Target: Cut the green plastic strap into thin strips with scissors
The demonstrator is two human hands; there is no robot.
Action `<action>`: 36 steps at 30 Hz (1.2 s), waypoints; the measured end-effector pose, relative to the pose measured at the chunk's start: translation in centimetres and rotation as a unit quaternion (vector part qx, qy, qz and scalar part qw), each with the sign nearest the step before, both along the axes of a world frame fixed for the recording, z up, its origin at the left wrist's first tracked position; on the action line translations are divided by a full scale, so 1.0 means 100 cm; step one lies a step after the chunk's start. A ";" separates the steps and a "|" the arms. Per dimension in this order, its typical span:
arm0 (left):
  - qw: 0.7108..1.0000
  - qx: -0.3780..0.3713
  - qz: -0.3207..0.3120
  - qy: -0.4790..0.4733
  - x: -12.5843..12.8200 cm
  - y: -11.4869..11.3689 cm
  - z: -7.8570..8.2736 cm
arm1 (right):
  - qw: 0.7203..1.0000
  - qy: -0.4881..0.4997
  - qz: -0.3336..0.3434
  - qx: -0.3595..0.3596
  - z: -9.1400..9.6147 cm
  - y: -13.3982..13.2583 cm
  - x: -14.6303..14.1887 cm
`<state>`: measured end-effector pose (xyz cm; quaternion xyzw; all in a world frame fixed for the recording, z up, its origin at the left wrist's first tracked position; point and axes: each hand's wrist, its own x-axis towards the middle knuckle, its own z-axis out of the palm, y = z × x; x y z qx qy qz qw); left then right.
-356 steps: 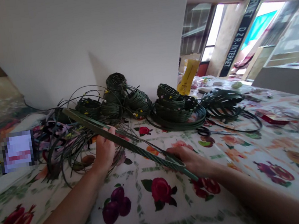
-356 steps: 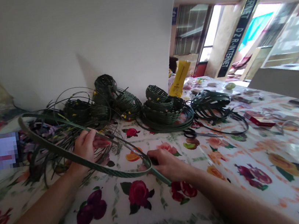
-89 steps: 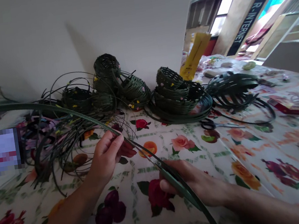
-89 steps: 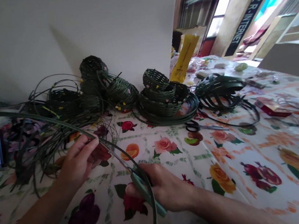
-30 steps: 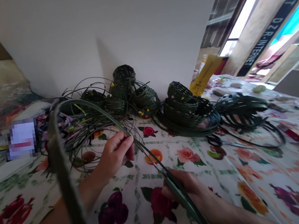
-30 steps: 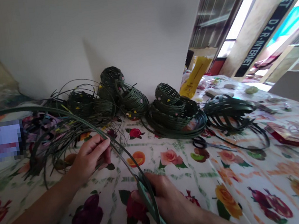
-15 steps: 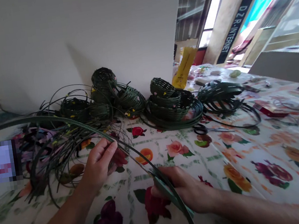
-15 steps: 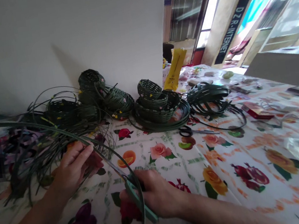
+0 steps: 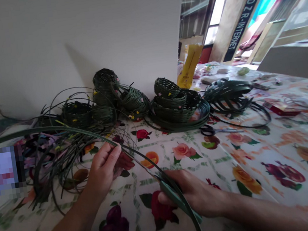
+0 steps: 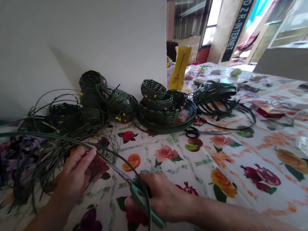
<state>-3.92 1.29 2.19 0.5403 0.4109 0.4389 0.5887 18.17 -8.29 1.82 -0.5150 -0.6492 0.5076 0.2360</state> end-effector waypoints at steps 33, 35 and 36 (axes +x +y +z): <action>0.999 0.035 0.000 0.024 -0.004 0.001 0.000 | 1.000 0.007 0.003 0.005 -0.008 0.001 -0.001; 0.999 0.030 0.009 0.025 -0.004 0.001 -0.001 | 1.000 -0.003 0.001 0.013 -0.009 0.001 -0.001; 0.999 0.028 0.013 0.027 -0.004 0.001 -0.001 | 1.000 -0.005 0.000 0.015 -0.009 0.001 -0.001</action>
